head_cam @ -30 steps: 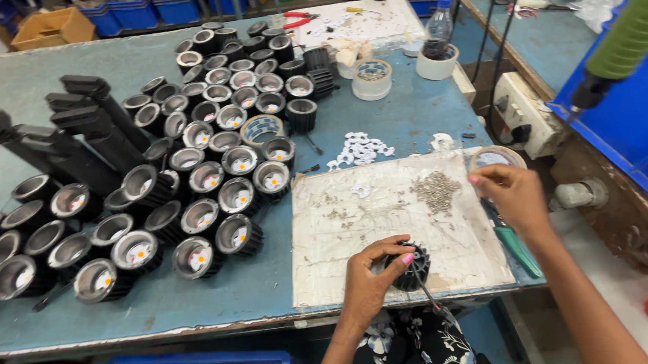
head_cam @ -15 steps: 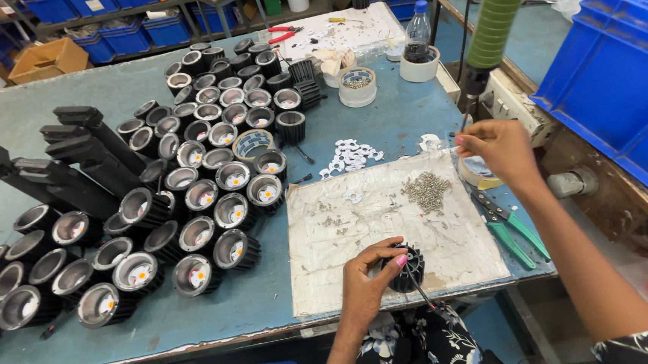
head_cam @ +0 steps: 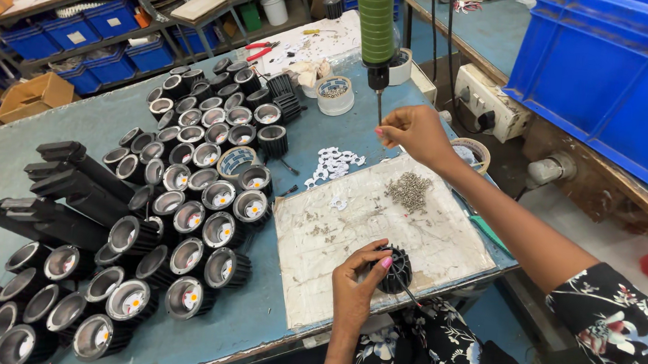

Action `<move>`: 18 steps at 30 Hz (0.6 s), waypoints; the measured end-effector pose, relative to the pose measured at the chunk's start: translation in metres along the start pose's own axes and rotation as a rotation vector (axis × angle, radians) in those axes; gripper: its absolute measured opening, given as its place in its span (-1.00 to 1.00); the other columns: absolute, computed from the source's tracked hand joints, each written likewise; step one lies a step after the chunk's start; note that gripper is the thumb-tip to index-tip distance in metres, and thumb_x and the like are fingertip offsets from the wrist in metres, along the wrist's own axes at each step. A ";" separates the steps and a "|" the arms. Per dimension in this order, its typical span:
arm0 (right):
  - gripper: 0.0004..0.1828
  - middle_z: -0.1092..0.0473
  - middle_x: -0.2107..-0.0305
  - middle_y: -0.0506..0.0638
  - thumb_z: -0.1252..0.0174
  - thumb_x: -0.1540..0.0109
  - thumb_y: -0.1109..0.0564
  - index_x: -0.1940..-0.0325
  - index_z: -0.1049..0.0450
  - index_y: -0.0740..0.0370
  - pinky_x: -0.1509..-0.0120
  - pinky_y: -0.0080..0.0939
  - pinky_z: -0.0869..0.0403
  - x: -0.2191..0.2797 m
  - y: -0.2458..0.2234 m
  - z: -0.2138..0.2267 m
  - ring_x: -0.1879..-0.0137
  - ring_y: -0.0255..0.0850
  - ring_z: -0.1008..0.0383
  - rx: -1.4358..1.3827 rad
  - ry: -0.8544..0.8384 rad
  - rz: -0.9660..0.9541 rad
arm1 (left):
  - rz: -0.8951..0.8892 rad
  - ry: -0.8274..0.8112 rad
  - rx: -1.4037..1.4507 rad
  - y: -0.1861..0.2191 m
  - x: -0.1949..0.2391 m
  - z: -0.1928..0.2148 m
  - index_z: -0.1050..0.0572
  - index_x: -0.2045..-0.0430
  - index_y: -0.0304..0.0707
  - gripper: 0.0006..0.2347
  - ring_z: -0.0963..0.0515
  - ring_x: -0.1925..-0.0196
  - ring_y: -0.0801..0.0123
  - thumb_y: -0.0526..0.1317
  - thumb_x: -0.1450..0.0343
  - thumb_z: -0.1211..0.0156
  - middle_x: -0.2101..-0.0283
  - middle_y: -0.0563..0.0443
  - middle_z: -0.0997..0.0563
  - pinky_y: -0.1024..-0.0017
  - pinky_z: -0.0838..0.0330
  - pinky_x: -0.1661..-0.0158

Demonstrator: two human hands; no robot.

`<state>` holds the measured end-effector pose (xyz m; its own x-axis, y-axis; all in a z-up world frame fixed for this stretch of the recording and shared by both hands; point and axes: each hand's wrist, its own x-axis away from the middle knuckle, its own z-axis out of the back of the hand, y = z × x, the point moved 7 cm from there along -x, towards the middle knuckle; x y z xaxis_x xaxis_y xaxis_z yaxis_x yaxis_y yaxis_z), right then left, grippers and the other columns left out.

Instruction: The person attaches metal components to LED light housings and secures them using a power screwdriver.

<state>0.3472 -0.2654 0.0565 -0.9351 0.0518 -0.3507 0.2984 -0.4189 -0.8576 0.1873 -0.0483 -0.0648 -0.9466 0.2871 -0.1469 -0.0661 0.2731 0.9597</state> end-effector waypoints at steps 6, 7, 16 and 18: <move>-0.80 -0.58 0.44 0.05 -0.30 -0.25 0.15 0.20 -0.61 0.40 0.22 -0.35 -0.56 0.007 -0.009 -0.001 0.36 -0.33 -0.59 0.034 -0.019 0.003 | 0.004 0.007 -0.012 0.001 0.000 0.000 -0.68 0.26 -0.44 -0.82 -0.62 -0.11 0.26 -0.29 -0.35 -0.36 -0.11 -0.23 -0.65 0.35 -0.45 -0.15; -0.80 -0.58 0.44 0.04 -0.30 -0.24 0.15 0.19 -0.61 0.39 0.21 -0.35 -0.56 0.009 -0.009 0.000 0.35 -0.34 -0.59 0.033 -0.023 -0.003 | 0.003 0.006 0.000 0.001 0.000 0.000 -0.68 0.26 -0.44 -0.82 -0.62 -0.11 0.26 -0.29 -0.35 -0.36 -0.11 -0.24 -0.65 0.34 -0.44 -0.16; -0.76 -0.59 0.46 0.04 -0.31 -0.23 0.09 0.18 -0.62 0.37 0.21 -0.33 -0.56 0.040 -0.011 0.020 0.35 -0.34 -0.60 0.171 -0.006 -0.004 | 0.032 0.032 -0.055 0.002 0.000 0.000 -0.68 0.27 -0.42 -0.82 -0.64 -0.12 0.24 -0.28 -0.35 -0.35 -0.11 -0.24 -0.66 0.30 -0.47 -0.17; -0.76 -0.59 0.47 0.04 -0.31 -0.23 0.09 0.19 -0.62 0.36 0.21 -0.33 -0.56 0.046 -0.013 0.026 0.35 -0.34 -0.60 0.179 0.008 -0.003 | 0.026 0.028 -0.049 0.001 0.000 0.000 -0.68 0.27 -0.41 -0.82 -0.63 -0.12 0.23 -0.28 -0.35 -0.34 -0.12 -0.24 -0.66 0.30 -0.46 -0.17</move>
<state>0.2954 -0.2810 0.0617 -0.9340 0.0598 -0.3522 0.2566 -0.5734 -0.7780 0.1875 -0.0479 -0.0643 -0.9565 0.2678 -0.1159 -0.0563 0.2204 0.9738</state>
